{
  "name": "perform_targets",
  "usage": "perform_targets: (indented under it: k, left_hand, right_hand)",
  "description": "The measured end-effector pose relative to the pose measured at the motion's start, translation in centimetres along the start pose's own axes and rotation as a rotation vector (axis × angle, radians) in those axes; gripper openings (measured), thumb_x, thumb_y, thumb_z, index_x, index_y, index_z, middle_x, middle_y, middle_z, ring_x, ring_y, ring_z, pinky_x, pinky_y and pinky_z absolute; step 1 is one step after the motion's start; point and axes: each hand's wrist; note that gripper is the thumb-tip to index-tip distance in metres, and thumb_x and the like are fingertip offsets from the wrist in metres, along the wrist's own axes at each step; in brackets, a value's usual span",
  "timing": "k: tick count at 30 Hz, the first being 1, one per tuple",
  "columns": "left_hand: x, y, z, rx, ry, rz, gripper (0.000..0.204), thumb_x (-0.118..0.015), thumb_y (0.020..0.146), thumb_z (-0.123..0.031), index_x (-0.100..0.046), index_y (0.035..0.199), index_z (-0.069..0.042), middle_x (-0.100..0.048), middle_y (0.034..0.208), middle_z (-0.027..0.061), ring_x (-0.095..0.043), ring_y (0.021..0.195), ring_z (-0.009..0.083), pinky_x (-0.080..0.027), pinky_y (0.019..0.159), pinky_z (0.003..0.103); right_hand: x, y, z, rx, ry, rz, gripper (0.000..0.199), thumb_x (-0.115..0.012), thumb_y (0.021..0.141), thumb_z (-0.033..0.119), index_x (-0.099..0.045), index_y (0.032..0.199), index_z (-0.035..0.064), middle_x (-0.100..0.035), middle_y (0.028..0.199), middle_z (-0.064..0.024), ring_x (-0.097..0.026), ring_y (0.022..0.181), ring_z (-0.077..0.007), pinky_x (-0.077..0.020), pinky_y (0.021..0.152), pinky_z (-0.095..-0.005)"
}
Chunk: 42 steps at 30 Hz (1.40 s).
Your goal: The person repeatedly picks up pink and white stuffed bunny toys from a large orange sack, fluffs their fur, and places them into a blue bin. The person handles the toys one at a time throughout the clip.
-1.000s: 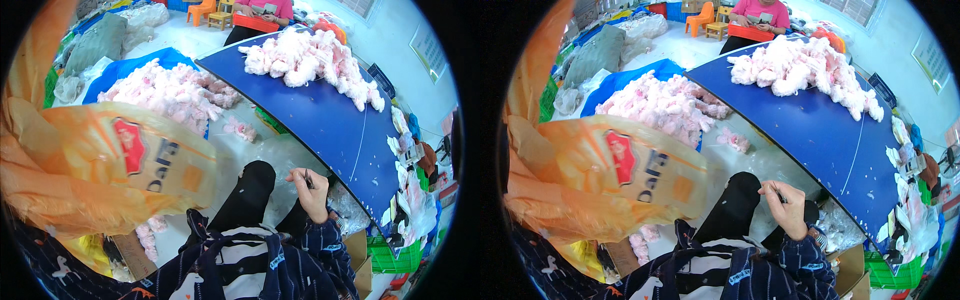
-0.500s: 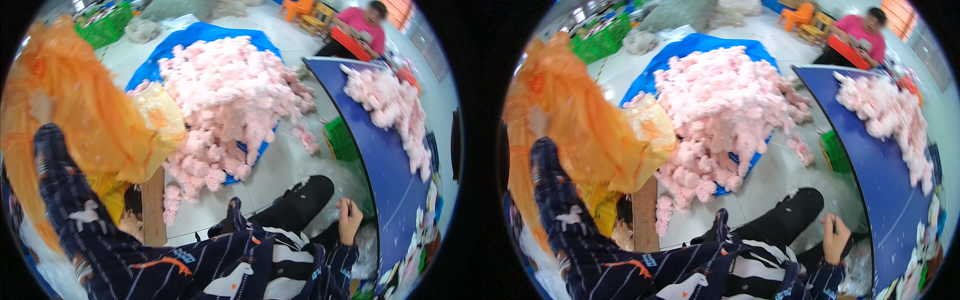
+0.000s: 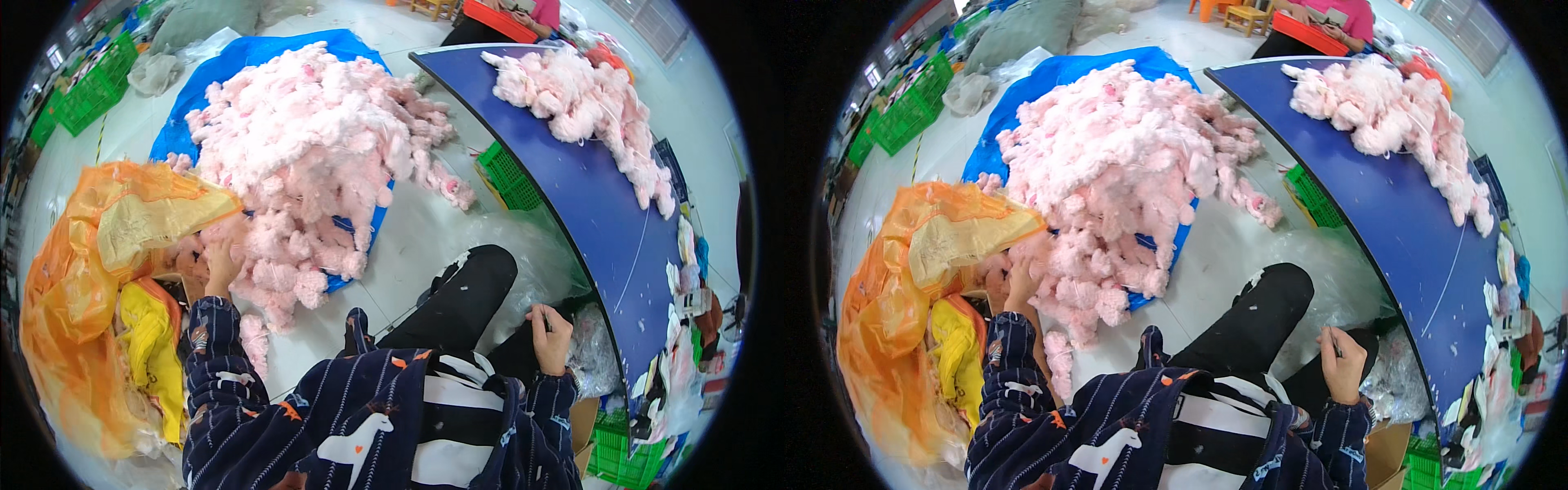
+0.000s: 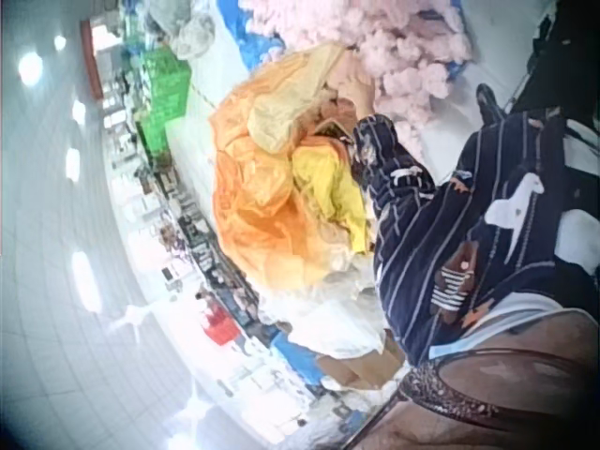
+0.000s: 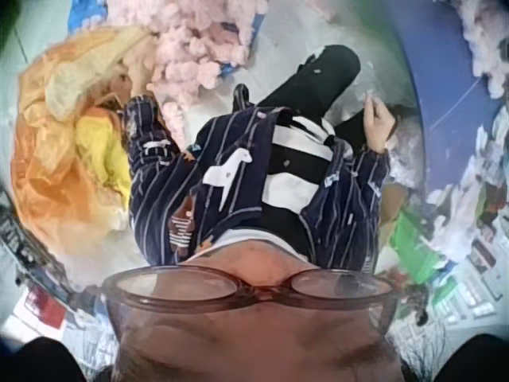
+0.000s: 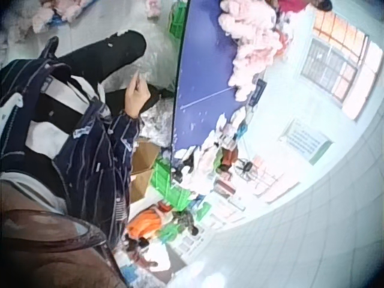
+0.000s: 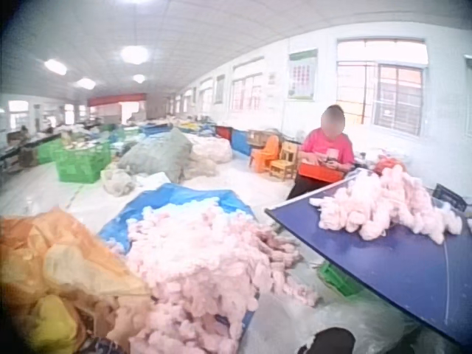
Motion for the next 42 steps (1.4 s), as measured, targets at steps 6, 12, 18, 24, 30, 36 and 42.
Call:
perform_targets:
  k: [6,12,18,24,30,36,42]
  left_hand:
    - [-5.2,-2.5,1.1,0.308,-0.399,0.276,0.063,-0.063,0.068,-0.035,-0.045,0.115,0.003,-0.053,0.107,0.0239,-0.05,0.101,0.0366,-0.04,0.086,0.039]
    - [-4.3,-6.4,2.3,0.522,-0.566,0.182,0.057,-0.061,0.07,-0.037,-0.051,0.106,0.006,-0.059,0.097,0.0206,-0.057,0.09,0.0291,-0.045,0.076,0.034]
    - [-4.5,-11.8,-0.4,1.014,-0.882,0.273,0.048,-0.058,0.072,-0.033,-0.053,0.108,-0.001,-0.06,0.091,0.0112,-0.057,0.082,0.0217,-0.046,0.064,0.037]
    - [-6.3,-14.7,-5.7,0.944,-0.902,0.551,0.044,-0.055,0.075,-0.034,-0.053,0.108,-0.006,-0.056,0.087,0.0081,-0.054,0.075,0.0188,-0.043,0.061,0.035]
    - [-6.7,-14.1,-9.6,0.707,-0.7,0.714,0.042,-0.055,0.074,-0.033,-0.056,0.102,-0.002,-0.058,0.079,0.0072,-0.055,0.067,0.0175,-0.044,0.055,0.035]
    - [-7.0,-7.2,-13.6,0.147,-0.485,0.592,0.042,-0.057,0.073,-0.031,-0.058,0.098,0.003,-0.061,0.09,0.0194,-0.059,0.086,0.0305,-0.046,0.076,0.035]
    - [-6.4,-0.1,-23.0,-0.12,-0.504,0.617,0.04,-0.055,0.075,-0.031,-0.057,0.1,0.0,-0.061,0.093,0.0188,-0.059,0.084,0.0299,-0.046,0.074,0.036]
  right_hand:
    - [1.3,-2.3,-2.6,-0.116,-0.073,-0.05,0.014,-0.051,0.082,0.006,-0.059,0.086,-0.0048,-0.062,0.071,-0.0125,-0.059,0.065,-0.0156,-0.0451,0.061,-0.0259]
    - [3.4,-1.7,-4.1,-0.098,-0.204,-0.14,0.019,-0.047,0.085,0.01,-0.058,0.088,-0.0052,-0.058,0.065,-0.01,-0.054,0.059,-0.0163,-0.0421,0.057,-0.0276]
    - [8.0,-0.1,-5.6,-0.102,-0.258,-0.301,0.025,-0.046,0.088,0.018,-0.056,0.088,-0.0048,-0.053,0.064,-0.008,-0.05,0.059,-0.0154,-0.0404,0.058,-0.028]
    - [15.3,-0.9,-14.7,-0.325,-0.284,-0.444,0.031,-0.046,0.087,0.025,-0.06,0.094,-0.0016,-0.056,0.067,-0.0087,-0.052,0.061,-0.0165,-0.0411,0.059,-0.0287]
    - [16.6,-0.3,-17.3,-0.289,-0.253,-0.539,0.03,-0.05,0.086,0.02,-0.055,0.096,-0.0074,-0.059,0.08,-0.0118,-0.057,0.069,-0.0152,-0.044,0.063,-0.0267]
    - [17.6,-0.7,-17.4,-0.303,-0.184,-0.6,0.027,-0.052,0.085,0.017,-0.056,0.096,-0.0069,-0.059,0.081,-0.0103,-0.055,0.071,-0.0129,-0.0438,0.066,-0.026]
    - [18.2,0.8,-18.0,-0.33,-0.314,-0.558,0.026,-0.053,0.084,0.016,-0.055,0.095,-0.0067,-0.059,0.08,-0.0119,-0.054,0.072,-0.0151,-0.0431,0.067,-0.0275]
Point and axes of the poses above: each hand's wrist, its own y-axis towards the middle knuckle, its own x-axis out of the back of the hand, z = x × y
